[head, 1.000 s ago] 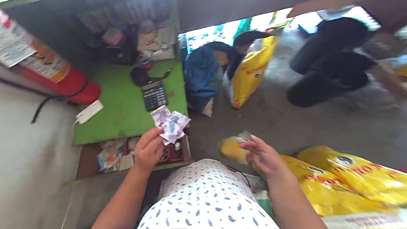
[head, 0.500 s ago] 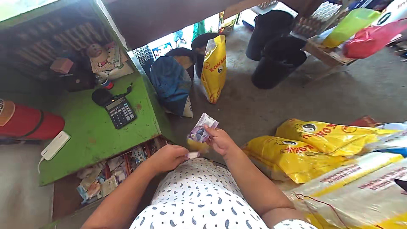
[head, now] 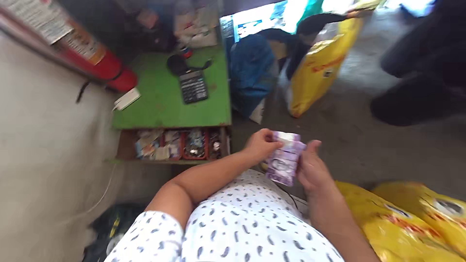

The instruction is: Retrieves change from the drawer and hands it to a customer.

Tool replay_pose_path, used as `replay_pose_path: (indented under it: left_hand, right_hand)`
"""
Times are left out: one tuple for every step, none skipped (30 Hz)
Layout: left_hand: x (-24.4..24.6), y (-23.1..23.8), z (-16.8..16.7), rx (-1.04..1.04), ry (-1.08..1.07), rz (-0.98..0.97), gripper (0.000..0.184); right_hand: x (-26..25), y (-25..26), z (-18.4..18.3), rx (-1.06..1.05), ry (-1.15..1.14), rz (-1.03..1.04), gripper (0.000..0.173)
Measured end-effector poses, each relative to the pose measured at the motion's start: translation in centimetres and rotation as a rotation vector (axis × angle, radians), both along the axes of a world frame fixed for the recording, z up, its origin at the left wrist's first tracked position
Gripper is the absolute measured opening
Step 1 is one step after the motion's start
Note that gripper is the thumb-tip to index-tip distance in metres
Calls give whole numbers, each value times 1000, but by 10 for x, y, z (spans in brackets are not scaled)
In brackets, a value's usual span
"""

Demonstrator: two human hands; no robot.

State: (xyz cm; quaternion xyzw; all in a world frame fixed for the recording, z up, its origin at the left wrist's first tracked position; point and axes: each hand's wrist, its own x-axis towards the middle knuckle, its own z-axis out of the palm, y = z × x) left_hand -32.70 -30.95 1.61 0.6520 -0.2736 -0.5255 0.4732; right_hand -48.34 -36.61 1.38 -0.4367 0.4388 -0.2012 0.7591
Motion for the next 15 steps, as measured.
replay_pose_path:
  left_hand:
    - [-2, 2, 1, 20, -34, 27, 41]
    - [-4, 4, 4, 35, -58, 46, 45]
    - [-6, 6, 7, 41, -71, 50, 47]
    - [-7, 11, 10, 38, -78, 29, 49]
    - [-8, 17, 11, 33, -81, -24, 51]
    - [-9, 24, 11, 37, -89, -91, 52]
    - [-11, 30, 10, 48, -104, -160, 50]
    - [-12, 35, 9, 57, -118, -227, 45]
    - [-13, 41, 8, 58, -115, -277, 40]
    - [-12, 44, 9, 63, -108, -323, 35]
    - [-10, 46, 10, 68, -93, -359, 32]
    - [-8, 47, 11, 69, -78, -381, 30]
    - [-6, 47, 11, 68, -60, -393, 30]
    - [-4, 48, 10, 66, -38, -399, 29]
    - [-3, 48, 9, 64, -14, -403, 30]
  right_hand:
    - [2, 4, -2, -45, -2, 14, 59]
    - [6, 9, -2, -79, 15, -3, 44]
    - [9, 13, -2, -90, 27, -27, 32]
    - [12, 16, -1, -90, 30, -41, 26]
    - [13, 17, -1, -85, 29, -49, 25]
    - [14, 18, -2, -74, 25, -58, 25]
    - [15, 19, -4, -61, 12, -76, 25]
    - [15, 20, -5, -45, -15, -84, 25]
    - [16, 22, -5, -35, -30, -93, 25]
    - [18, 24, -4, -24, -45, -103, 26]
    - [21, 25, -3, -15, -48, -112, 26]
    - [23, 27, -2, -12, -35, -123, 26]
    - [25, 28, -2, -5, -24, -140, 27]
    - [26, 29, -2, 6, -20, -155, 28]
    - [27, 28, -1, 16, -21, -166, 28]
